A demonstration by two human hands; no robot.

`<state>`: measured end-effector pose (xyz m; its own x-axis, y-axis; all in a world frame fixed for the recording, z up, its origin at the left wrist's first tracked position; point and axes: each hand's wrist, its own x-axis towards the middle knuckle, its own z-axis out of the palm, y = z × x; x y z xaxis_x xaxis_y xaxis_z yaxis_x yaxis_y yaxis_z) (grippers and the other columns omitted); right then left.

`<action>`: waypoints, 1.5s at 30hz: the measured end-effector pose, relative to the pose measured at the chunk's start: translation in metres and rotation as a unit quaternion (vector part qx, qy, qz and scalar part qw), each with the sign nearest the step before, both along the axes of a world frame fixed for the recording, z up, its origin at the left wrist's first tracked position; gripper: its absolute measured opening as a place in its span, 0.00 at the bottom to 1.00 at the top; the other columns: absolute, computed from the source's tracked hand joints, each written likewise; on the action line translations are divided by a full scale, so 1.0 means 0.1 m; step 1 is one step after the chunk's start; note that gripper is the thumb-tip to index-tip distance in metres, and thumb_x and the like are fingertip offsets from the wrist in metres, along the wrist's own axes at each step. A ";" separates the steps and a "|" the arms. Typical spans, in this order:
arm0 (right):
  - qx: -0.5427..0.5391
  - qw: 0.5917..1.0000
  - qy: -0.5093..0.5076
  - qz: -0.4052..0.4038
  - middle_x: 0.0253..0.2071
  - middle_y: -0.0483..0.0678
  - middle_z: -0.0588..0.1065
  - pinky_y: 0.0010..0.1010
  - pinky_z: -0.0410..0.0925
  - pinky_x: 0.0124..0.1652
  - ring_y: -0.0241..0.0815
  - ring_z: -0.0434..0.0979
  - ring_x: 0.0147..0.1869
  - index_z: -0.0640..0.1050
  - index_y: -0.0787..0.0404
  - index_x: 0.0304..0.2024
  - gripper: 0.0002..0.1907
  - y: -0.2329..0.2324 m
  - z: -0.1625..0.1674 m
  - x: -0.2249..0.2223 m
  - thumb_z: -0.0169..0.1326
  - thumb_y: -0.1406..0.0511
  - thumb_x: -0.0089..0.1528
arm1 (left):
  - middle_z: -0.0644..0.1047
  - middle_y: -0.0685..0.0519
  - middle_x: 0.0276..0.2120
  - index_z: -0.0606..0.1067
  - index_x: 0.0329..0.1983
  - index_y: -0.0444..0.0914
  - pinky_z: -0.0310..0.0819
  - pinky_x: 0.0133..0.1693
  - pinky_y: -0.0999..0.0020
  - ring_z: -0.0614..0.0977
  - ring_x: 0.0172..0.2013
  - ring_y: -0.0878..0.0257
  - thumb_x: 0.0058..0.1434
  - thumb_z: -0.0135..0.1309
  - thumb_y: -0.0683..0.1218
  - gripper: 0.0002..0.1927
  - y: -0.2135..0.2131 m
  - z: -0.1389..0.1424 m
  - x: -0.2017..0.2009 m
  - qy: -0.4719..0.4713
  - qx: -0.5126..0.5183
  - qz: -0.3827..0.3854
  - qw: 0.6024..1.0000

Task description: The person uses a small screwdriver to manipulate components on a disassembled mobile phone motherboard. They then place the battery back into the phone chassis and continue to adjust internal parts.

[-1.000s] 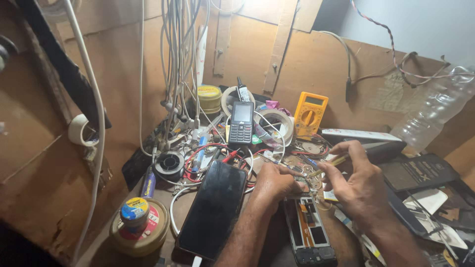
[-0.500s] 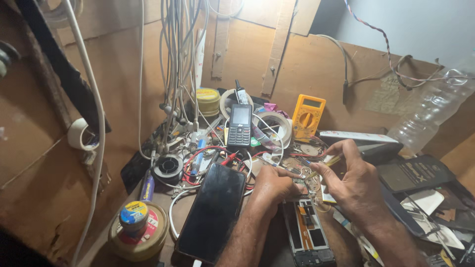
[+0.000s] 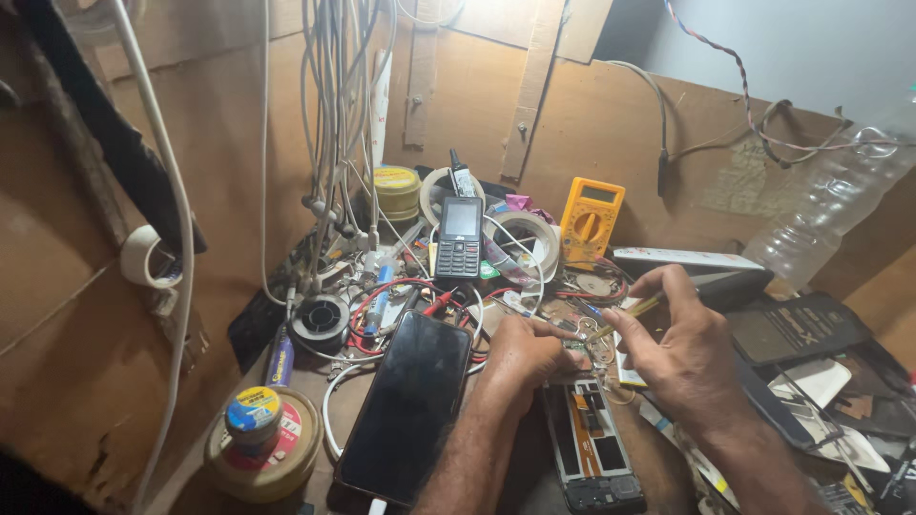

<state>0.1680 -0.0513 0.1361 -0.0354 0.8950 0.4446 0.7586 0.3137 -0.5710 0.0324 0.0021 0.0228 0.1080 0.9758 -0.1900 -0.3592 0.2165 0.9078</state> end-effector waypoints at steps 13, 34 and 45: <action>0.012 0.998 0.016 0.058 0.28 0.52 0.82 0.33 0.74 0.26 0.39 0.85 0.27 0.71 0.61 0.45 0.15 0.07 -0.02 0.02 0.61 0.66 0.59 | 0.83 0.40 0.31 0.80 0.43 0.25 0.82 0.33 0.68 0.86 0.30 0.58 0.50 0.60 0.30 0.15 -0.05 0.05 -0.03 0.045 0.019 -0.002 0.999; 0.003 0.999 0.033 0.019 0.29 0.50 0.83 0.31 0.74 0.28 0.36 0.85 0.28 0.72 0.59 0.45 0.15 0.00 -0.04 0.00 0.62 0.67 0.59 | 0.83 0.38 0.31 0.78 0.43 0.23 0.85 0.34 0.66 0.87 0.30 0.57 0.50 0.59 0.29 0.15 -0.01 0.00 -0.02 -0.011 0.018 -0.013 1.000; -0.010 0.997 0.080 -0.010 0.27 0.51 0.82 0.33 0.73 0.27 0.39 0.83 0.26 0.70 0.61 0.46 0.18 0.04 -0.10 0.00 0.63 0.66 0.58 | 0.83 0.38 0.32 0.78 0.44 0.24 0.86 0.34 0.66 0.87 0.31 0.56 0.52 0.58 0.29 0.15 0.01 0.00 0.00 -0.013 0.002 -0.015 1.000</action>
<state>0.1680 -0.0471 0.1265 0.0513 0.9033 0.4260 0.6637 0.2879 -0.6904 0.0319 0.0030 0.0226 0.1429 0.9727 -0.1829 -0.3760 0.2243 0.8991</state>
